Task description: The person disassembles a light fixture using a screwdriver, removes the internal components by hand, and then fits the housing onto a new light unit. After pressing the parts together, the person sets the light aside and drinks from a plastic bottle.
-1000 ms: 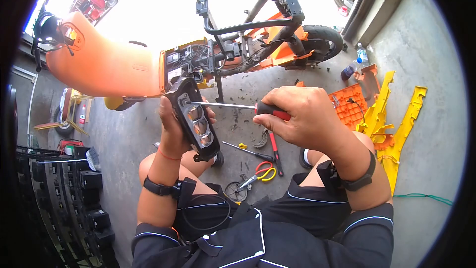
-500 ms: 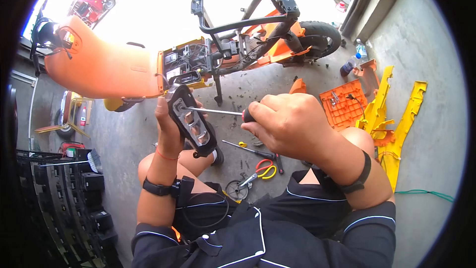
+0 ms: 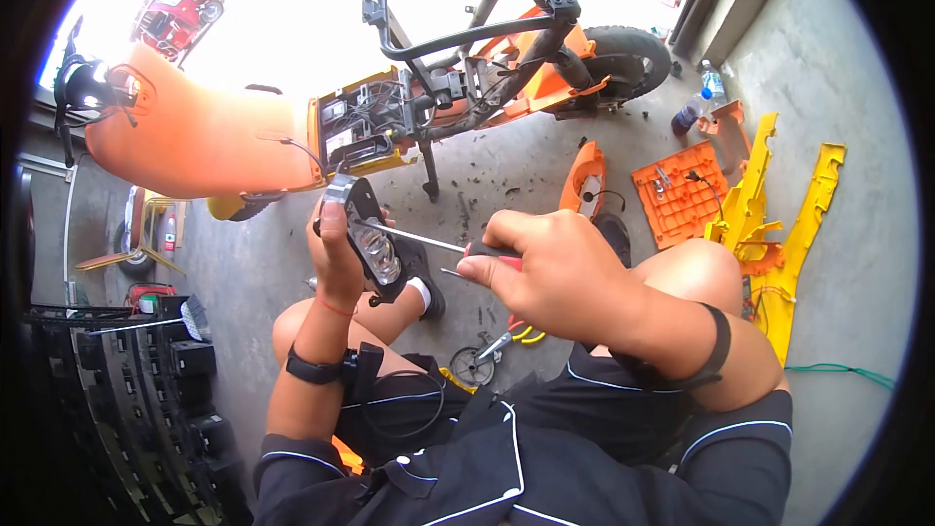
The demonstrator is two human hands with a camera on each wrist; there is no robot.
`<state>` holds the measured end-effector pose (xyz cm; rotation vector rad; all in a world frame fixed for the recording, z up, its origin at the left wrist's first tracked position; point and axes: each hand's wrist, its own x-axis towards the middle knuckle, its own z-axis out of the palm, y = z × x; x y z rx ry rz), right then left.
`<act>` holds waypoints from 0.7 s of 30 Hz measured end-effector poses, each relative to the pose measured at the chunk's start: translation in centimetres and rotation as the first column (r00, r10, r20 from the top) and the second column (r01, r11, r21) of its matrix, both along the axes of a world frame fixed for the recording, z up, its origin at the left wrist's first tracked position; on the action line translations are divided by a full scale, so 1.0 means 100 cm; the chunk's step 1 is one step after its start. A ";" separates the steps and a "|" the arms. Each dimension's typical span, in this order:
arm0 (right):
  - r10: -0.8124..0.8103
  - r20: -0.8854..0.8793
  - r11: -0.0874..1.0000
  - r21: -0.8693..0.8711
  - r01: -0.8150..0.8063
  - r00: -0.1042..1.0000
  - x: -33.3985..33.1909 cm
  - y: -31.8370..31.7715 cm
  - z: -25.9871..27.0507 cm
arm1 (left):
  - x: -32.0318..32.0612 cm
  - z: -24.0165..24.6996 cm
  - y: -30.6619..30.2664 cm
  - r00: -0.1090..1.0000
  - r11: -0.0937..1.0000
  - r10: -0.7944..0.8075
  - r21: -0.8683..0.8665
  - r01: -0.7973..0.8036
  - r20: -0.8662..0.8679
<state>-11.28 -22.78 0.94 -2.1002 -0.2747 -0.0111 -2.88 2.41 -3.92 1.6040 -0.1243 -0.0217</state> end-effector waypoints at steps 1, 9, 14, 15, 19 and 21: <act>0.000 0.001 1.000 0.001 0.000 1.000 0.003 -0.002 0.002 | 0.000 -0.001 0.001 1.000 1.000 0.006 0.004 -0.006 0.016; 0.480 -0.718 0.706 0.657 0.264 0.504 0.023 -0.017 -0.013 | 0.012 -0.004 0.013 0.972 0.967 -0.034 0.252 -0.027 0.234; 0.152 -0.103 0.988 0.036 -0.149 0.983 0.013 -0.005 -0.016 | 0.018 0.012 0.007 0.941 0.968 0.044 0.220 -0.124 0.336; 0.081 0.165 0.992 -0.110 -0.063 0.983 0.010 0.001 -0.017 | 0.019 0.012 0.008 0.936 0.969 0.061 0.206 -0.139 0.346; 0.096 0.376 0.908 -0.412 0.073 0.922 0.005 0.008 -0.004 | 0.012 0.018 0.010 0.909 0.928 0.073 0.306 -0.213 0.410; 0.139 0.416 0.869 -0.486 0.091 0.899 0.002 0.008 -0.009 | 0.009 0.014 0.010 0.900 0.924 0.073 0.311 -0.223 0.429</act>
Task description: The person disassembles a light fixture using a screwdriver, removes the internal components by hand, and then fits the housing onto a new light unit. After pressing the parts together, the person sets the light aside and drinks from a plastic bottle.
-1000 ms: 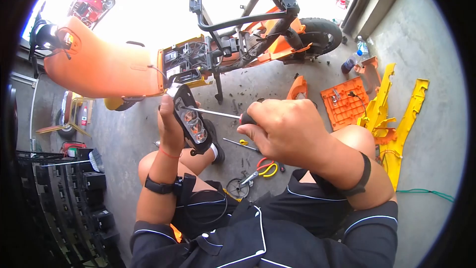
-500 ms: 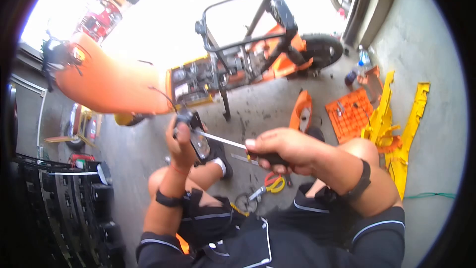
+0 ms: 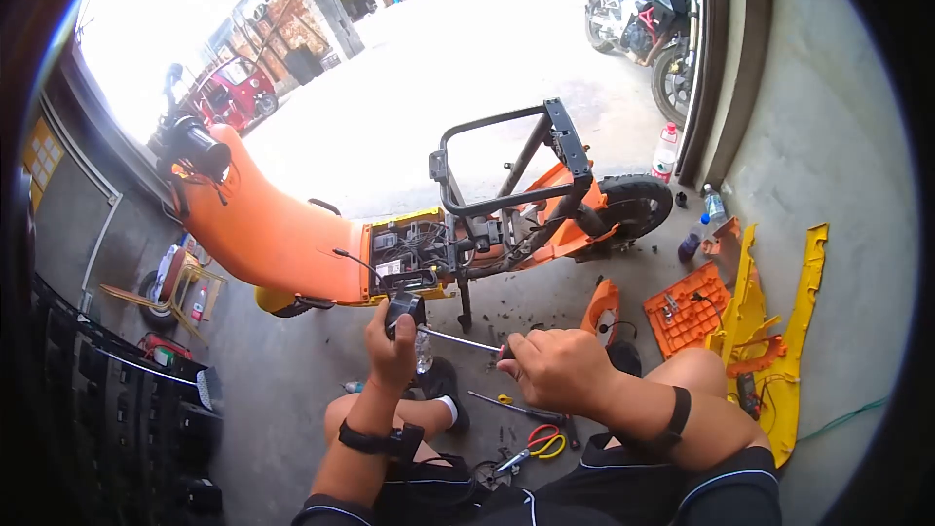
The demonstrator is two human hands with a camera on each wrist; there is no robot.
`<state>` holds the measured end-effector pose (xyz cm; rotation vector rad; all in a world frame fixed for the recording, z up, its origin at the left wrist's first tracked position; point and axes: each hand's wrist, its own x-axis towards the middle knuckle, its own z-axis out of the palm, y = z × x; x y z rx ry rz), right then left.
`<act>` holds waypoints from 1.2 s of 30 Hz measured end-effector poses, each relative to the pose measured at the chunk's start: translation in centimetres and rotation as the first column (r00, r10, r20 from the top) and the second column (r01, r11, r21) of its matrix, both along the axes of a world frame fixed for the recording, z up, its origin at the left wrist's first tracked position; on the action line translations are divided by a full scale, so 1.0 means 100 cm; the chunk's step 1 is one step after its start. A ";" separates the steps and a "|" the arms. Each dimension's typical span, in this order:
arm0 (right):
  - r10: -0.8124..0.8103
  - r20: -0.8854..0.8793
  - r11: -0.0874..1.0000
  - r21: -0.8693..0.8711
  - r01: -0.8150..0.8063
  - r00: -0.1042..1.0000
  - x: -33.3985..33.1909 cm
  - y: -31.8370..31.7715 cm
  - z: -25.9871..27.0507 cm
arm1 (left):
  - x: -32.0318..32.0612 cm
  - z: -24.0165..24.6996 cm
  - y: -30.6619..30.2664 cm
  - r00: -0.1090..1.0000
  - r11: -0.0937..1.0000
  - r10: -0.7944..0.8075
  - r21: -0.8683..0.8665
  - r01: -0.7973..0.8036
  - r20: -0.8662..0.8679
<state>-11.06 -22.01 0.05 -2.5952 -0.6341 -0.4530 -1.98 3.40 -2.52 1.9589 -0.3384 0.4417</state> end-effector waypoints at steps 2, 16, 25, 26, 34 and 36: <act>0.100 -0.027 0.951 0.296 -0.088 0.995 0.003 -0.002 -0.015 | 0.001 -0.006 0.002 0.998 0.993 -0.062 -0.100 0.062 -0.002; 0.194 -0.093 0.904 0.404 -0.141 0.977 0.010 -0.011 -0.012 | 0.006 0.008 0.002 0.991 0.999 -0.046 -0.015 0.048 0.128; 0.290 -0.559 0.774 0.615 0.153 0.777 0.008 -0.010 -0.006 | -0.002 -0.003 0.006 0.996 0.989 -0.066 -0.129 0.073 0.052; 0.591 -0.762 0.560 0.623 0.546 0.265 0.012 -0.015 0.000 | -0.003 -0.001 0.007 0.992 0.988 -0.120 -0.090 0.124 0.047; 0.589 -0.703 0.581 0.711 0.397 0.399 0.012 -0.010 -0.001 | 0.003 -0.010 0.013 0.987 0.977 -0.158 -0.147 0.155 -0.010; 0.495 -0.661 0.706 0.684 0.182 0.564 0.014 -0.011 -0.024 | 0.004 -0.013 0.013 0.987 0.968 -0.152 -0.210 0.138 -0.049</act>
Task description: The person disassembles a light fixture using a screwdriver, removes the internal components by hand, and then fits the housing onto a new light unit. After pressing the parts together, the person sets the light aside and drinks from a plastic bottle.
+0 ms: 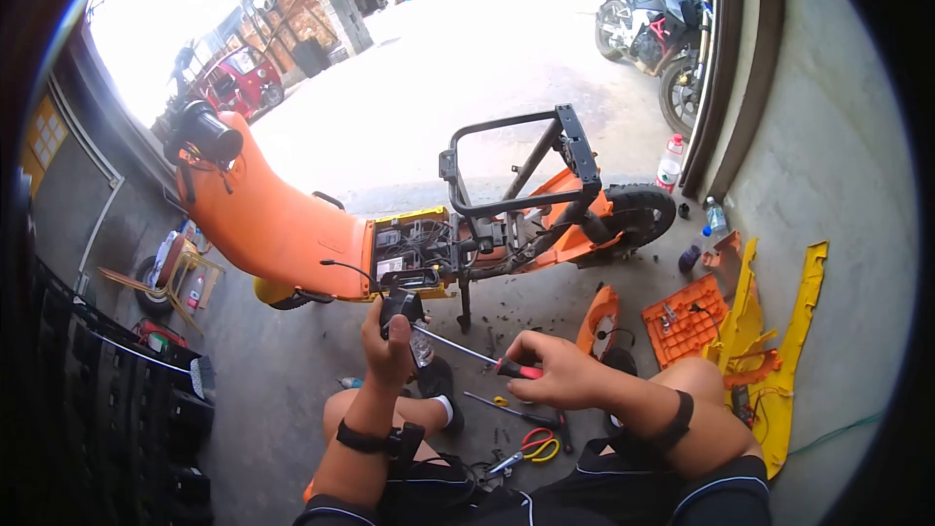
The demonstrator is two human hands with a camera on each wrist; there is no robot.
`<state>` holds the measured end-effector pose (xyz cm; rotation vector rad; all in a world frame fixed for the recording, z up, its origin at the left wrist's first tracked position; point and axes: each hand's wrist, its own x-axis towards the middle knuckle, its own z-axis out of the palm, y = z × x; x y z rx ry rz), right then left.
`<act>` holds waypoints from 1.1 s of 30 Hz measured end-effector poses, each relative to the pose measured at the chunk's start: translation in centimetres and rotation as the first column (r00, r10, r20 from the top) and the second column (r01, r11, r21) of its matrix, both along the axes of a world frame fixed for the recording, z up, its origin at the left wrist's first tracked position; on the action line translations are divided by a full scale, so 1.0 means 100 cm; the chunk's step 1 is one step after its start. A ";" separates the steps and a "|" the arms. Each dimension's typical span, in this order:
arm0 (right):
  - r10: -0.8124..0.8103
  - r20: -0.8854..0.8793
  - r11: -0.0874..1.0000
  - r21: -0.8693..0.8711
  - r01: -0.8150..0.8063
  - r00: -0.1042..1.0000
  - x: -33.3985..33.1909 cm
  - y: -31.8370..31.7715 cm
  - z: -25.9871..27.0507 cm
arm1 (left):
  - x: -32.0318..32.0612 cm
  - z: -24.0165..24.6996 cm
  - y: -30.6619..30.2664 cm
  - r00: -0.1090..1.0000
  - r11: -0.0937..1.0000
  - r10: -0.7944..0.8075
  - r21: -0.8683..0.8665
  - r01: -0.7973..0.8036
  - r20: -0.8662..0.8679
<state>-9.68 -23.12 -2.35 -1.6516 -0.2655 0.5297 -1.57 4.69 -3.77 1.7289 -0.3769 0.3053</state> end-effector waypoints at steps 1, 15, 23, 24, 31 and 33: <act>-0.017 0.288 0.987 -0.150 0.062 0.958 -0.001 0.002 0.006 | 0.000 0.000 0.000 1.000 1.000 0.004 -0.003 -0.004 0.002; 0.065 -0.527 0.975 0.216 0.060 0.847 0.005 -0.008 0.018 | -0.009 0.017 -0.005 0.997 0.995 0.014 0.094 -0.021 0.080; -0.090 0.561 0.961 -0.167 0.219 0.823 -0.001 0.002 0.014 | 0.000 0.003 0.003 1.000 0.999 0.011 0.046 -0.010 -0.005; 0.006 0.729 0.901 -0.300 0.312 0.684 -0.003 0.004 0.021 | -0.001 0.005 0.002 1.000 0.998 0.014 0.058 -0.014 -0.004; -0.020 0.541 0.921 -0.318 0.226 0.841 -0.008 0.001 0.026 | -0.009 0.013 -0.007 0.998 0.999 0.054 -0.003 -0.054 -0.027; -0.071 -0.292 0.995 0.049 0.089 0.954 -0.001 -0.007 0.027 | -0.004 0.003 -0.002 0.993 0.990 0.004 0.142 -0.020 0.114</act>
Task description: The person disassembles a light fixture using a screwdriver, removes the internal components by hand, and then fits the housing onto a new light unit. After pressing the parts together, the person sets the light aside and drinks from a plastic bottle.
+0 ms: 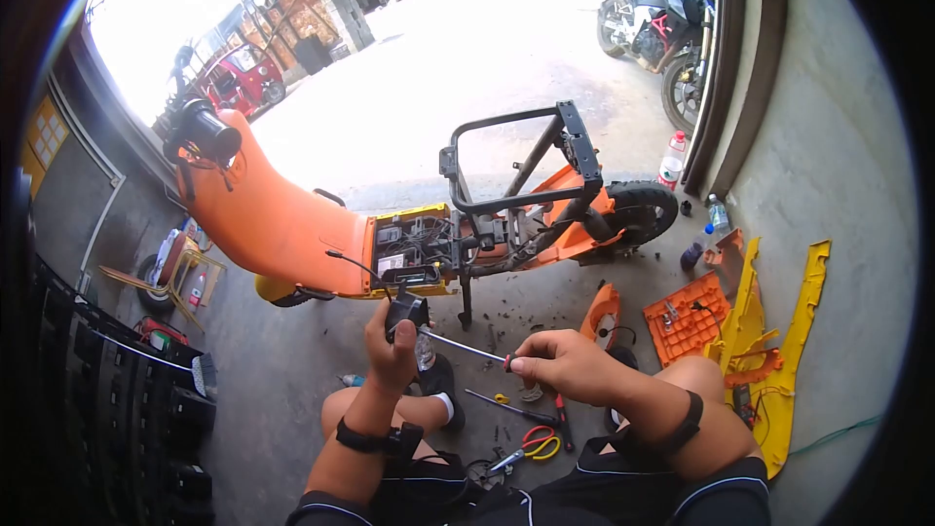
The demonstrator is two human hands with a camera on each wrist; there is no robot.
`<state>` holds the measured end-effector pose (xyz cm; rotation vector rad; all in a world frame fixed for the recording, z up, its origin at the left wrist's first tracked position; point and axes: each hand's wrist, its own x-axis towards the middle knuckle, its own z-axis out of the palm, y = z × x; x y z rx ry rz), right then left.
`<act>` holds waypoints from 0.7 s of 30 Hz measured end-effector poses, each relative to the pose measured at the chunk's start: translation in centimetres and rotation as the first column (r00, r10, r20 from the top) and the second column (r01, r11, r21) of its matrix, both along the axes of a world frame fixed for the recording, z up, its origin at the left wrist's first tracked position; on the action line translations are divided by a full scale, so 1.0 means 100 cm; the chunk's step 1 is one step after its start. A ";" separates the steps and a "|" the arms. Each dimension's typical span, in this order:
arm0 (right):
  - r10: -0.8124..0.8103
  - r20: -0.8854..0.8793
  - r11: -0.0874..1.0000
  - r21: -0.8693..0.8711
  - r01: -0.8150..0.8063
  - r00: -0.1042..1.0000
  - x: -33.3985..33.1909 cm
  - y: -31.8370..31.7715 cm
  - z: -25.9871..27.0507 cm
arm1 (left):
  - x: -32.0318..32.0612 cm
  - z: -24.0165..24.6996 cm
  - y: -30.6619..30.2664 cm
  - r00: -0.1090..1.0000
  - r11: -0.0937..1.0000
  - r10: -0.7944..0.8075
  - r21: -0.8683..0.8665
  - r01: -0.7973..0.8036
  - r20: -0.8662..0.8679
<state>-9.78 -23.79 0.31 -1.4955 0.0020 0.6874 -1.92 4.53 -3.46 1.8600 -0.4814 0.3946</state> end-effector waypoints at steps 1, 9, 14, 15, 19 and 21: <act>-0.001 0.000 1.000 0.000 0.001 1.000 0.002 -0.001 0.000 | 0.001 -0.002 -0.001 1.000 1.000 -0.001 0.000 0.001 0.000; 0.265 0.865 0.822 -0.434 0.370 0.427 -0.007 0.010 0.007 | -0.003 0.008 -0.003 0.987 0.982 0.027 -0.179 -0.055 -0.158; 0.166 0.756 0.886 -0.396 0.241 0.633 -0.012 0.011 0.002 | -0.001 0.004 -0.001 0.992 0.986 -0.031 -0.164 0.010 -0.126; 0.044 0.568 0.958 -0.256 0.126 0.822 -0.012 0.010 0.000 | 0.001 0.001 0.001 0.994 0.996 -0.051 -0.082 0.043 -0.095; 0.015 -0.188 0.999 0.033 -0.009 0.982 -0.003 0.000 0.012 | 0.002 -0.007 0.000 0.998 0.997 -0.040 -0.068 0.038 -0.042; 0.006 0.090 1.000 -0.013 -0.005 0.996 -0.002 0.000 0.007 | 0.001 -0.007 0.001 0.984 0.994 -0.056 -0.105 0.039 -0.166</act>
